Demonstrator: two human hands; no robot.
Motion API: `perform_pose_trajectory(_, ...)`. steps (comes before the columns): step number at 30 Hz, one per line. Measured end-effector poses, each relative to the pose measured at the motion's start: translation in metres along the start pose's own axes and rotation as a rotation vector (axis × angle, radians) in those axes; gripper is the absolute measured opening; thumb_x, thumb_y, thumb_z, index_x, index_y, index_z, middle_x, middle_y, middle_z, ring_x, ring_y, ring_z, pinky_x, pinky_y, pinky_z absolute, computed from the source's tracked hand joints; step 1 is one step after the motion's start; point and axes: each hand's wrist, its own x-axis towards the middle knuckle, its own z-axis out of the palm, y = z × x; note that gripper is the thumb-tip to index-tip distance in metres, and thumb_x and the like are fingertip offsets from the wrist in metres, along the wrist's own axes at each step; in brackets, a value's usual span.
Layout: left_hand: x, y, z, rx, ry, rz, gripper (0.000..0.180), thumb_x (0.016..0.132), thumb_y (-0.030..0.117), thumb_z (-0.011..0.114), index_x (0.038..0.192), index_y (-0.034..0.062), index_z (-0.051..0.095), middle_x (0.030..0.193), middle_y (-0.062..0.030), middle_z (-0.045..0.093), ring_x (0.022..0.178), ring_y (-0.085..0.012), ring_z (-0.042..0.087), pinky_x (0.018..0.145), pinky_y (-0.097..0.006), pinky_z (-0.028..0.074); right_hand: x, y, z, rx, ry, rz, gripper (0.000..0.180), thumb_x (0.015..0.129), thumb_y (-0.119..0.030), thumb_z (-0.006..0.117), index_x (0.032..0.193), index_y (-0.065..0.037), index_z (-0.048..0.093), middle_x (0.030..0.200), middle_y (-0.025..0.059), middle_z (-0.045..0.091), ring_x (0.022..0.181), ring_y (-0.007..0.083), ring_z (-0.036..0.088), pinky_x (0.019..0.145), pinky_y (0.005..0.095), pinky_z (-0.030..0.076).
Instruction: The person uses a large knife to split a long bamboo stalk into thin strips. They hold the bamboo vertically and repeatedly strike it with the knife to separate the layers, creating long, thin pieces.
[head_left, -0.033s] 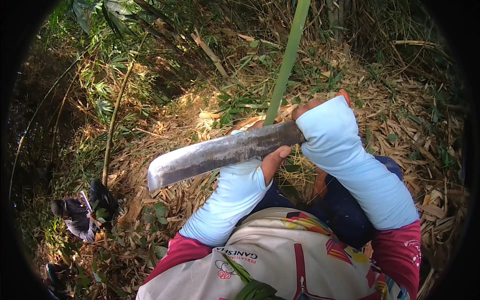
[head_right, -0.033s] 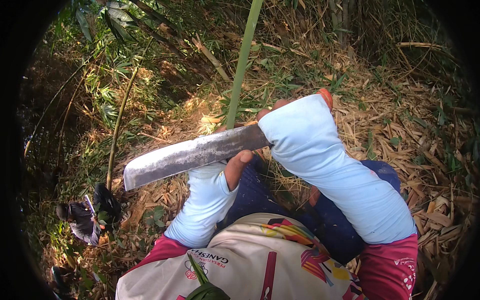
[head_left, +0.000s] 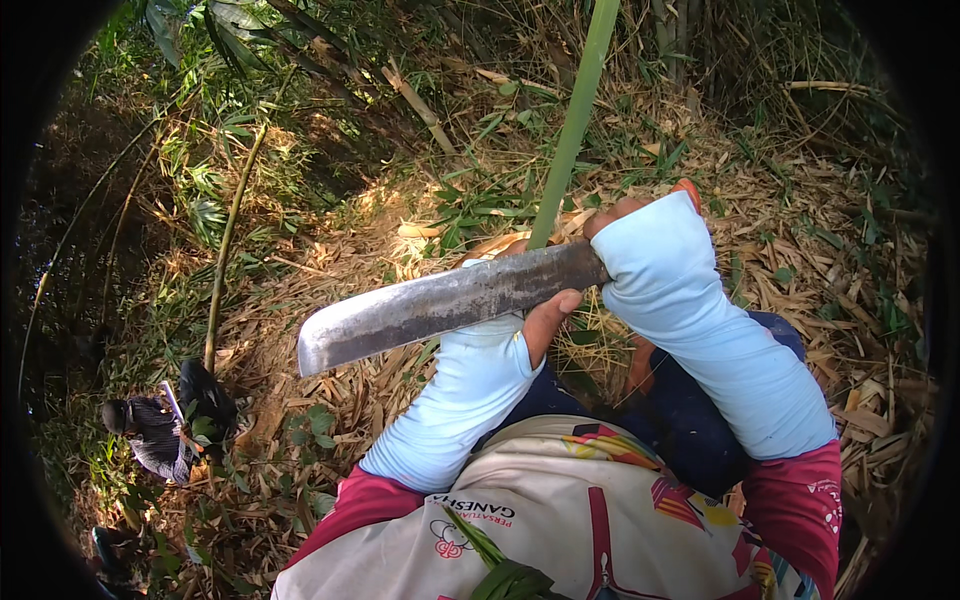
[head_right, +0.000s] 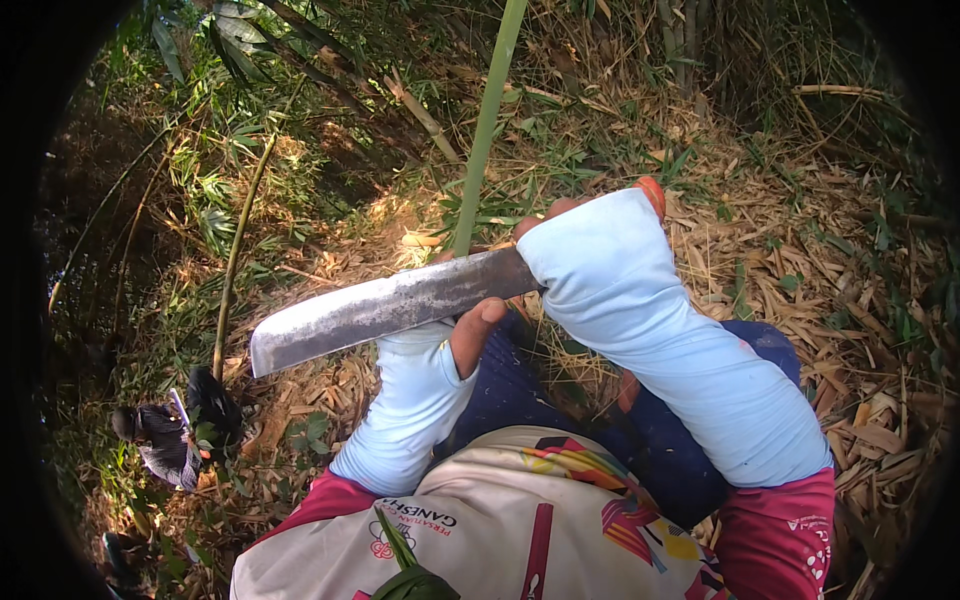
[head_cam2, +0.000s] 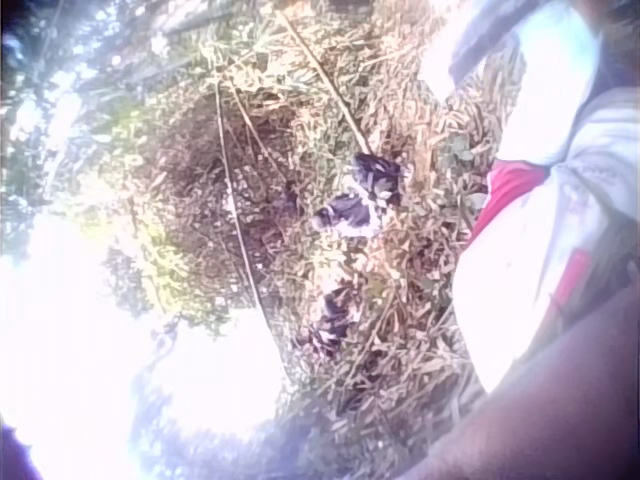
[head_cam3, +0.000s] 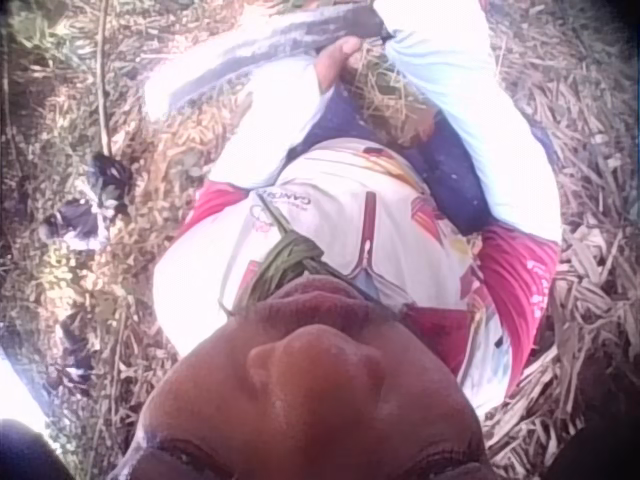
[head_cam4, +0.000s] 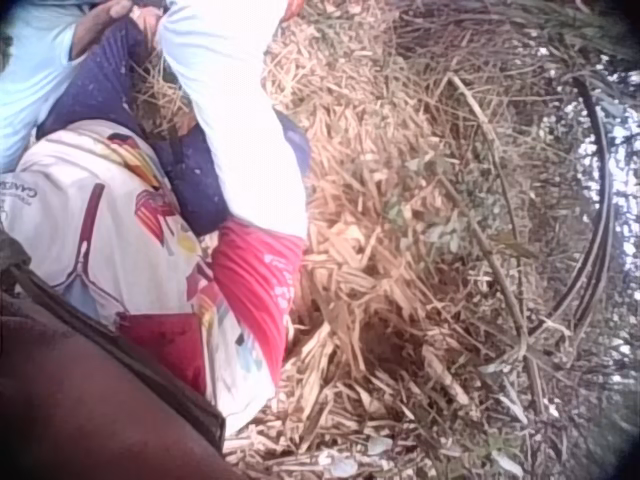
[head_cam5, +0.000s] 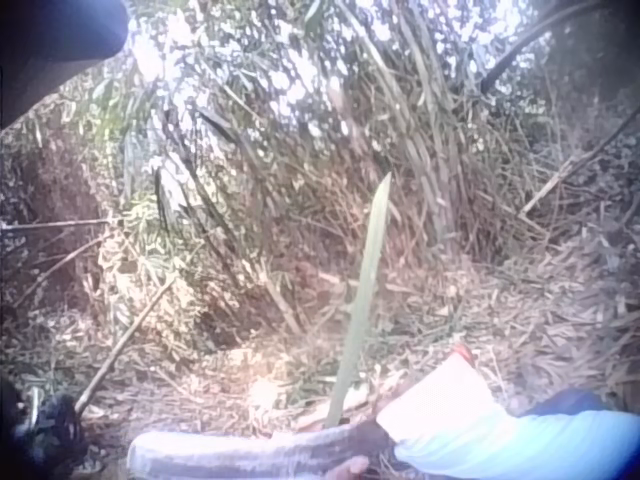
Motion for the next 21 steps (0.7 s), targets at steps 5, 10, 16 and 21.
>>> perform_pose_trajectory(5,-0.001,-0.012,0.007,-0.168,0.068,-0.175,0.04,0.082,0.018,0.08,0.111,0.0003,0.06,0.104,-0.0083,0.066,0.091,-0.0154,0.062,0.085,-0.028,0.048,0.003,0.005,0.01,-0.095,-0.086,0.016,0.011,0.076,-0.023,0.062,0.084,-0.017,0.065,0.067,0.002,0.059,0.062,0.0245,0.063,0.057,0.0456,0.04)
perform_pose_trajectory(10,0.006,-0.017,0.014,-0.22,0.138,-0.11,0.043,0.079,0.013,0.081,0.112,-0.002,0.058,0.101,-0.0102,0.065,0.094,-0.0173,0.061,0.087,-0.03,0.048,0.009,0.01,0.01,-0.13,-0.117,0.064,0.011,0.076,-0.022,0.062,0.085,-0.016,0.065,0.068,0.0029,0.061,0.064,0.0256,0.064,0.057,0.0468,0.041)
perform_pose_trajectory(16,0.009,-0.026,0.012,-0.107,0.08,-0.068,0.037,0.083,0.021,0.075,0.113,0.0009,0.065,0.098,-0.0115,0.068,0.092,-0.0199,0.063,0.084,-0.034,0.048,0.009,0.019,0.017,-0.102,-0.122,0.109,0.013,0.073,-0.019,0.066,0.084,-0.013,0.064,0.067,0.0074,0.061,0.065,0.0291,0.064,0.058,0.0441,0.044)
perform_pose_trajectory(21,-0.011,-0.046,0.003,0.037,-0.082,-0.209,0.038,0.086,0.028,0.07,0.115,0.0032,0.064,0.083,-0.0145,0.059,0.081,-0.0264,0.059,0.078,-0.037,0.047,0.025,0.048,-0.003,0.084,-0.066,0.401,0.021,0.068,-0.003,0.072,0.085,-0.006,0.061,0.078,0.0154,0.062,0.079,0.037,0.062,0.067,0.0428,0.047)
